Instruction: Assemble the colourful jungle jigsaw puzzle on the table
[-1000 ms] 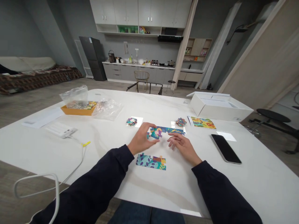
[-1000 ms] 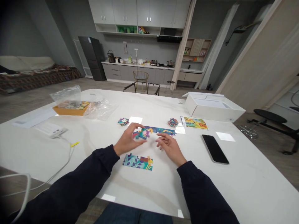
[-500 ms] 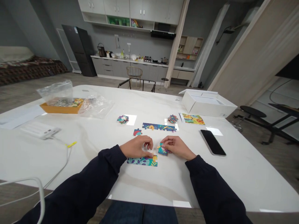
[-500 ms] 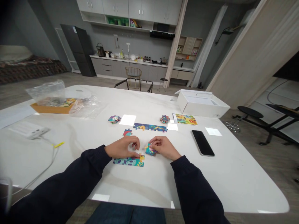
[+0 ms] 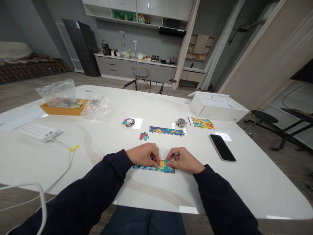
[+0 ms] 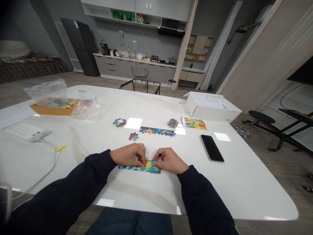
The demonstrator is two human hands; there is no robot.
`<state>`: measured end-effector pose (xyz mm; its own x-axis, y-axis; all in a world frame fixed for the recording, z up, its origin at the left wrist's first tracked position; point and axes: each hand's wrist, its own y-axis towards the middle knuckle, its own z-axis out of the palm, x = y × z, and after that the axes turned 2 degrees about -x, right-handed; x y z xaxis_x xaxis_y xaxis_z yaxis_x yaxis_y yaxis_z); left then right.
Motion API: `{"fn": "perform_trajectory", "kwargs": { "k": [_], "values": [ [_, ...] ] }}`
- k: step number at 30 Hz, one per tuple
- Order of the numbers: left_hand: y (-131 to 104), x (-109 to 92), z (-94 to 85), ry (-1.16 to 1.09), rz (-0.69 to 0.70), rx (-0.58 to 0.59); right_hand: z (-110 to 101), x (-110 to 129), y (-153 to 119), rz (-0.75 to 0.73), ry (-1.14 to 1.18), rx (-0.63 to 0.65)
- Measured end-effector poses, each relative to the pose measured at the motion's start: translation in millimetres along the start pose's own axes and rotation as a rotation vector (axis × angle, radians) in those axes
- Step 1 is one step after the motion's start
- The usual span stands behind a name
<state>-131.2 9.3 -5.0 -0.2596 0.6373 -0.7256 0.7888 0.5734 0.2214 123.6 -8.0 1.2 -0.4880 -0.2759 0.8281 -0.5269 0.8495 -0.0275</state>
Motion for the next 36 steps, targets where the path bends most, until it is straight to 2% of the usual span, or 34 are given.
{"fn": "perform_trajectory", "kwargs": {
  "k": [4, 15, 18, 20, 24, 26, 28, 31, 34, 36],
  "values": [
    [0.6, -2.1, -0.7, 0.004, -0.008, 0.006, 1.1, -3.2, 0.4, -0.079, -0.052, -0.025],
    [-0.2, 0.9, 3.3, 0.036, 0.007, 0.023, 4.2, -6.3, 2.5, -0.01, -0.055, -0.027],
    [-0.7, 3.7, -3.2, 0.035, 0.033, -0.001, 4.5, -5.5, 2.2, -0.008, -0.011, -0.064],
    [-5.6, 15.1, -18.2, 0.092, 0.002, -0.163, 2.4, -7.9, 2.8, -0.014, 0.013, -0.15],
    [-34.7, 60.5, -64.6, 0.448, -0.255, -0.792, -4.1, -15.9, 5.1, -0.012, 0.008, -0.322],
    [-52.4, 85.2, -82.9, 0.562, -0.401, -0.963, -5.3, -17.9, 5.6, -0.006, 0.006, -0.346],
    [-65.4, 104.9, -92.4, 0.572, -0.512, -0.981, -4.4, -18.0, 5.8, -0.004, 0.004, -0.337],
    [-72.6, 121.4, -94.7, 0.537, -0.564, -0.956, -1.9, -17.0, 5.8, -0.003, 0.0, -0.324],
    [-72.3, 125.3, -95.7, 0.53, -0.544, -0.952, -1.0, -16.8, 5.8, -0.009, -0.006, -0.34],
    [-71.2, 120.6, -98.8, 0.548, -0.518, -0.953, -1.3, -16.8, 6.1, -0.011, -0.005, -0.342]
  ]
}}
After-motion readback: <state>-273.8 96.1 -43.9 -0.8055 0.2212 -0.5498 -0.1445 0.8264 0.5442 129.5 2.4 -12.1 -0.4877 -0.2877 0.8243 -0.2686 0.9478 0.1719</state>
